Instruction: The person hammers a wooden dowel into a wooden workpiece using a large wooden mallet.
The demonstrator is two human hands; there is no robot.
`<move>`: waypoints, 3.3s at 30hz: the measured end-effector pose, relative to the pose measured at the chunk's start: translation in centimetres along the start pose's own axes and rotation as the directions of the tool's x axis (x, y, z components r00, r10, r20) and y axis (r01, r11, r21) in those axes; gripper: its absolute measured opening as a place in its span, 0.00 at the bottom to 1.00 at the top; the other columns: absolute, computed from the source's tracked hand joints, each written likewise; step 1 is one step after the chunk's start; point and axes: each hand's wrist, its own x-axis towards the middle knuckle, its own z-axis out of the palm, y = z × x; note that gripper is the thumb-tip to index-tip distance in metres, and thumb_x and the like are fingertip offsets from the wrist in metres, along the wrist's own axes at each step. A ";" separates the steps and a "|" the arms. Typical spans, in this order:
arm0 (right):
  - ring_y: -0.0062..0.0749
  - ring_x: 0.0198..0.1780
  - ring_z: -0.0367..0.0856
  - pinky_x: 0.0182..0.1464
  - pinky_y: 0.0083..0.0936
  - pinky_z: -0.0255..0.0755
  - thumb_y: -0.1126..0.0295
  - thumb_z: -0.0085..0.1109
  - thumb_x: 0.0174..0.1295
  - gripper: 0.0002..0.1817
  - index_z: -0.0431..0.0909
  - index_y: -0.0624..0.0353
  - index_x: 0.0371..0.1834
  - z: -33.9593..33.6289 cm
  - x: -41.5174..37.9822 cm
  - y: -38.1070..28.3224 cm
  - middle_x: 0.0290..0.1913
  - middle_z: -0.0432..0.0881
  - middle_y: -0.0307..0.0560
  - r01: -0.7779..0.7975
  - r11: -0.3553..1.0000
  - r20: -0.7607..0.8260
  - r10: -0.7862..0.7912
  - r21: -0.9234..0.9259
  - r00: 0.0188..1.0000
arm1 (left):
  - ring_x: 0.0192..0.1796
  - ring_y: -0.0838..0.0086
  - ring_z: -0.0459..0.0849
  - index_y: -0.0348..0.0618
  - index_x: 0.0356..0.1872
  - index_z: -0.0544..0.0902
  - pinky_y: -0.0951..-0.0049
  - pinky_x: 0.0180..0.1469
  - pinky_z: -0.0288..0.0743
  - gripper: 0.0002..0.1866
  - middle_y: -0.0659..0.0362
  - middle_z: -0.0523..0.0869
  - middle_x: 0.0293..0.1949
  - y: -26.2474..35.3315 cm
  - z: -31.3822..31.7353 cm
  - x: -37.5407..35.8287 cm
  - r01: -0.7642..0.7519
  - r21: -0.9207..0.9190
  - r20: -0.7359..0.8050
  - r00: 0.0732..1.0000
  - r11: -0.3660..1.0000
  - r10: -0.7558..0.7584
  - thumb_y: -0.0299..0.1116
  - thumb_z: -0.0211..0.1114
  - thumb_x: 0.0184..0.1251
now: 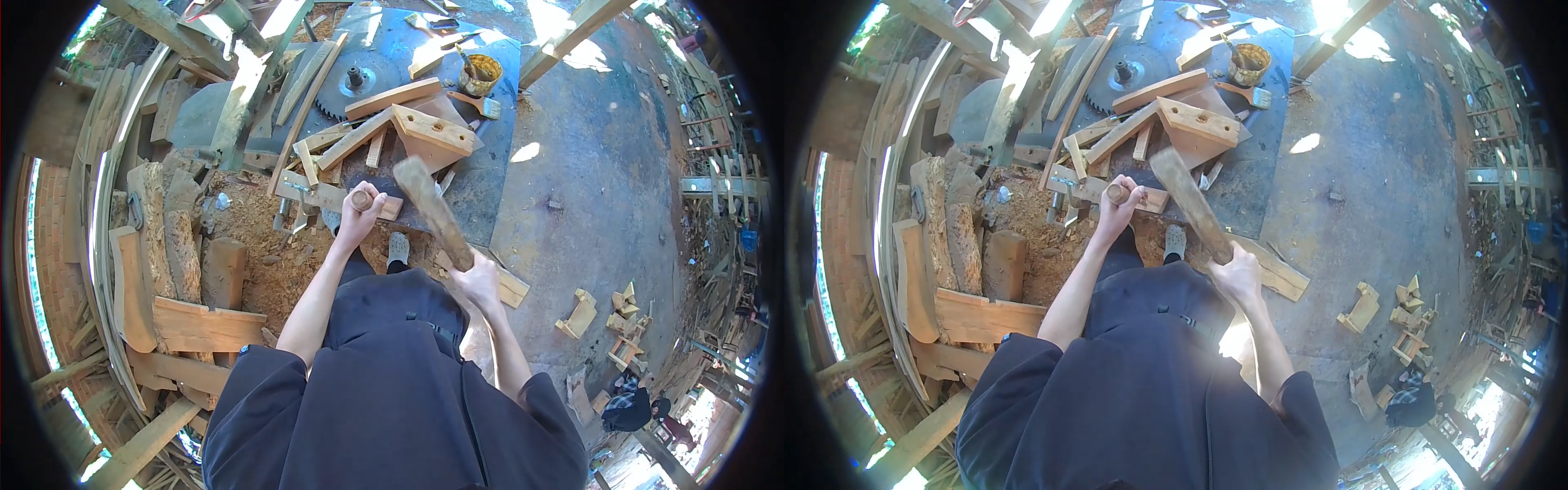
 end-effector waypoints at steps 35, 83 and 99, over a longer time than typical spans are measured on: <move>0.36 0.39 0.95 0.45 0.33 0.84 0.71 0.75 0.63 0.15 0.88 0.65 0.50 2.3 -10.5 -9.5 0.33 0.93 0.53 -0.133 0.940 -0.147 0.187 0.315 0.971 | 0.33 0.51 0.84 0.38 0.32 0.79 0.60 0.38 0.78 0.10 0.48 0.82 0.30 0.6 6.1 -1.8 -0.176 0.142 -0.051 0.982 0.974 0.184 0.25 0.74 0.68; 0.37 0.23 0.90 0.31 0.37 0.81 0.59 0.74 0.64 0.18 0.86 0.67 0.37 2.7 -10.4 -4.8 0.21 0.86 0.52 -0.305 0.941 -0.102 0.321 0.147 0.942 | 0.33 0.80 0.84 0.48 0.33 0.83 0.72 0.41 0.79 0.09 0.65 0.87 0.29 -2.2 -4.4 6.5 0.193 -0.487 -0.247 0.905 0.852 -0.347 0.29 0.75 0.75; 0.51 0.40 0.93 0.49 0.44 0.85 0.51 0.72 0.58 0.28 0.88 0.68 0.48 7.5 -8.8 -0.3 0.34 0.91 0.63 -0.374 0.922 0.104 0.384 -0.104 0.917 | 0.35 0.78 0.85 0.37 0.42 0.87 0.68 0.43 0.81 0.15 0.62 0.88 0.31 1.3 -5.5 3.5 0.340 0.141 -0.048 0.941 0.930 -0.336 0.39 0.79 0.69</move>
